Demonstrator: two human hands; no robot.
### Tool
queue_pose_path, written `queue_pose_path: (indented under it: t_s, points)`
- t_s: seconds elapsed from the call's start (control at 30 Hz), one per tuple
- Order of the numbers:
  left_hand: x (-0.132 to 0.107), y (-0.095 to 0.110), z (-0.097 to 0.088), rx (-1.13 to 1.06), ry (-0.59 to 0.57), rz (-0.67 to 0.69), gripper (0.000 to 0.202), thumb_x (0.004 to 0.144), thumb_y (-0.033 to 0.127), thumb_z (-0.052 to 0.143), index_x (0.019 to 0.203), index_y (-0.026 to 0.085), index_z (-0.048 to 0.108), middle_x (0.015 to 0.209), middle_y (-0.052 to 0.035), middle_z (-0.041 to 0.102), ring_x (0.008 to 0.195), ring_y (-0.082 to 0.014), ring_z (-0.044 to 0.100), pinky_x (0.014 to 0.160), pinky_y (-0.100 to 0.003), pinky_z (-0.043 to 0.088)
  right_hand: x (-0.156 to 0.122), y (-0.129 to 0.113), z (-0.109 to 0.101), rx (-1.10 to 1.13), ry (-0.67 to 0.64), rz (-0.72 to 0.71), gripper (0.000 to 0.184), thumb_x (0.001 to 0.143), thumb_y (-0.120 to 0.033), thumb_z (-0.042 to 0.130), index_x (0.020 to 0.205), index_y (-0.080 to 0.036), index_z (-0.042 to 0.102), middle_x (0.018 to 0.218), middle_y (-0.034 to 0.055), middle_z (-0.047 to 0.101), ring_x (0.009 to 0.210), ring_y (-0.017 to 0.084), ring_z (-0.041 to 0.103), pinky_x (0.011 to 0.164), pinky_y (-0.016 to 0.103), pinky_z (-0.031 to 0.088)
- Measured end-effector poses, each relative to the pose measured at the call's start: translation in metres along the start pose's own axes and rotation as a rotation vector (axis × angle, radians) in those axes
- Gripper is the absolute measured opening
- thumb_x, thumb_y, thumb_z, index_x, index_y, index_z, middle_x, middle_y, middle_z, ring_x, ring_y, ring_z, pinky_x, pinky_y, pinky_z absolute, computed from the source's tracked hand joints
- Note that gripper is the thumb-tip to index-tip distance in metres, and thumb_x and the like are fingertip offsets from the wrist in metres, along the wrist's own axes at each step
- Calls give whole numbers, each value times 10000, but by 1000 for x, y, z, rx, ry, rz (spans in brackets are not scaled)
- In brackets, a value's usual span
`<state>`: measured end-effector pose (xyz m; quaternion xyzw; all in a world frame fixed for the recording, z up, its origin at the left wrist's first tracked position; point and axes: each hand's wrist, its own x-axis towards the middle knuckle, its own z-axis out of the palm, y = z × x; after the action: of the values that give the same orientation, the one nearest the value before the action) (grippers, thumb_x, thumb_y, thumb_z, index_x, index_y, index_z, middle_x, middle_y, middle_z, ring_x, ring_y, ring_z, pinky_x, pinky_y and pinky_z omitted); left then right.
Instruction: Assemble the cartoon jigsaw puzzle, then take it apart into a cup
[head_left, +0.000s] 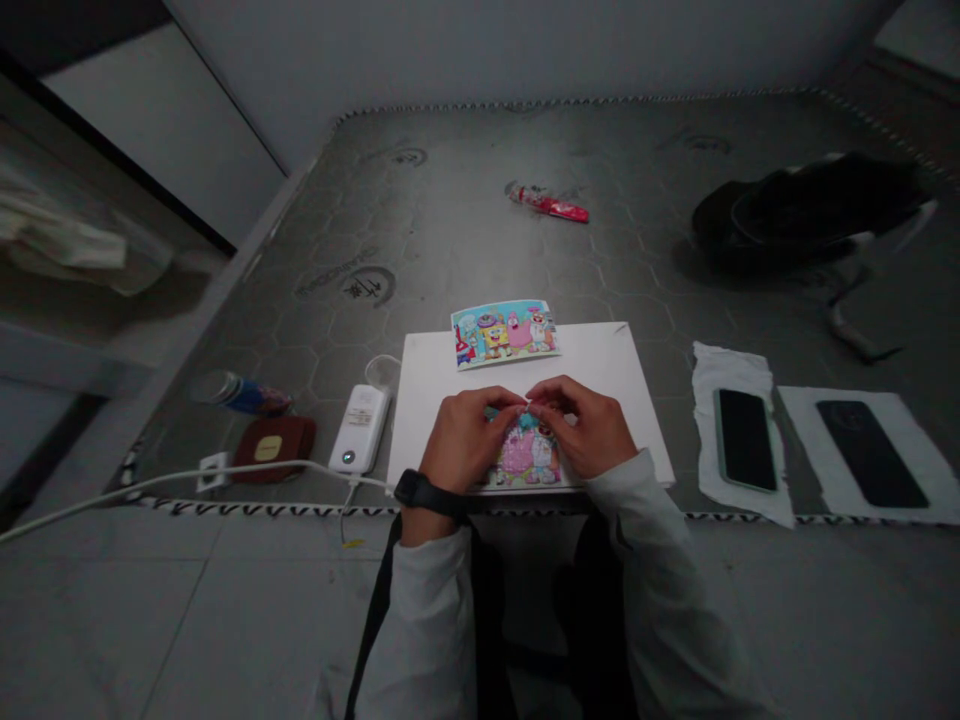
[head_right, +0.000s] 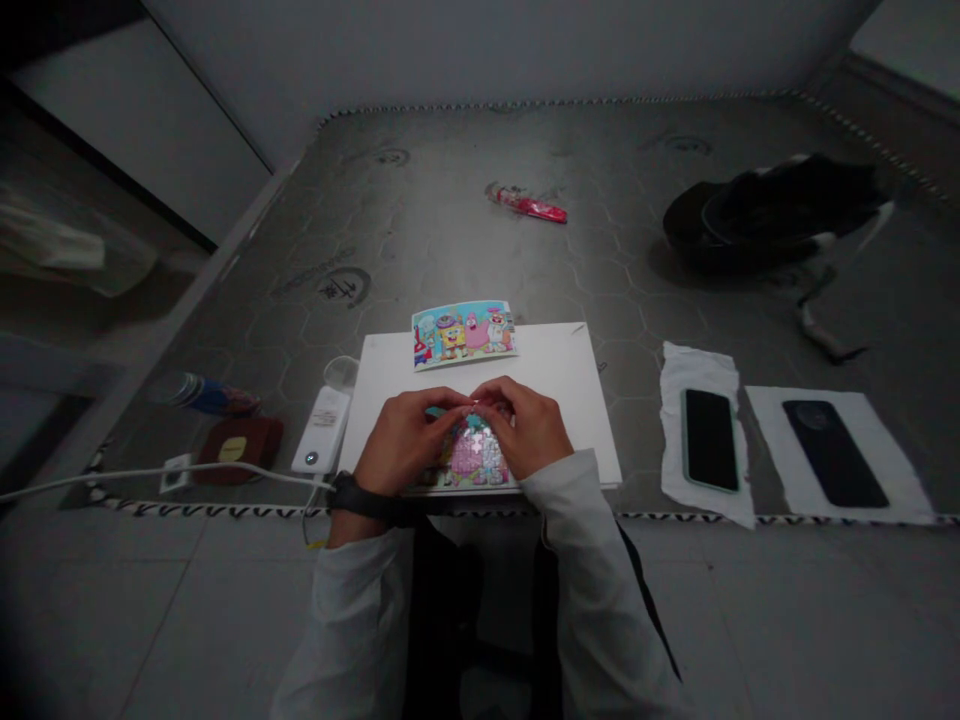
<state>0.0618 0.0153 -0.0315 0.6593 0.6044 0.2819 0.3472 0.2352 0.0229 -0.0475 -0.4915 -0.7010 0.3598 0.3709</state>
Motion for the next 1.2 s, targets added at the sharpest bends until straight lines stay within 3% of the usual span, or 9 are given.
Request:
queue_pose_path:
  t_s: [0.1,0.27,0.47,0.73,0.93,1.2]
  points:
    - [0,0,-1,-43,18,-16,147,925,280,628,930,239,769,922,-5,785,864,-163,713,812,-303,529,0,1,4,10,26,20,47,876,-213,636,897,-213,678,833,-2,721,745,146,655,716,281,493]
    - [0,1,-1,-51,8,-53,116,848,254,724,953,237,770,880,-10,780,819,-162,712,808,-307,541,0,1,5,8,35,14,87,876,-174,603,896,-217,676,841,-2,722,780,155,664,739,289,496]
    - [0,3,3,-19,99,-70,154,885,226,654,981,257,771,892,-2,775,824,-160,701,833,-315,532,-1,7,-2,-198,80,-52,80,872,-166,609,911,-209,665,877,22,684,738,153,612,714,295,471]
    - [1,4,11,32,145,-82,110,870,278,677,895,242,778,851,-9,776,811,-173,708,790,-304,525,-3,24,-6,-329,-34,-90,145,820,-173,719,952,-222,681,918,27,669,804,177,585,737,315,446]
    - [1,1,17,100,174,-66,97,853,273,693,880,244,781,923,-18,781,889,-200,701,855,-349,515,-3,26,-5,-313,-45,-66,174,825,-174,731,986,-216,681,904,24,653,809,171,586,729,307,442]
    - [2,1,15,5,152,-188,134,839,332,701,853,240,797,853,-36,786,833,-211,710,807,-363,532,-3,27,-4,-317,-46,-55,171,831,-184,724,990,-224,675,916,30,653,845,185,594,752,322,444]
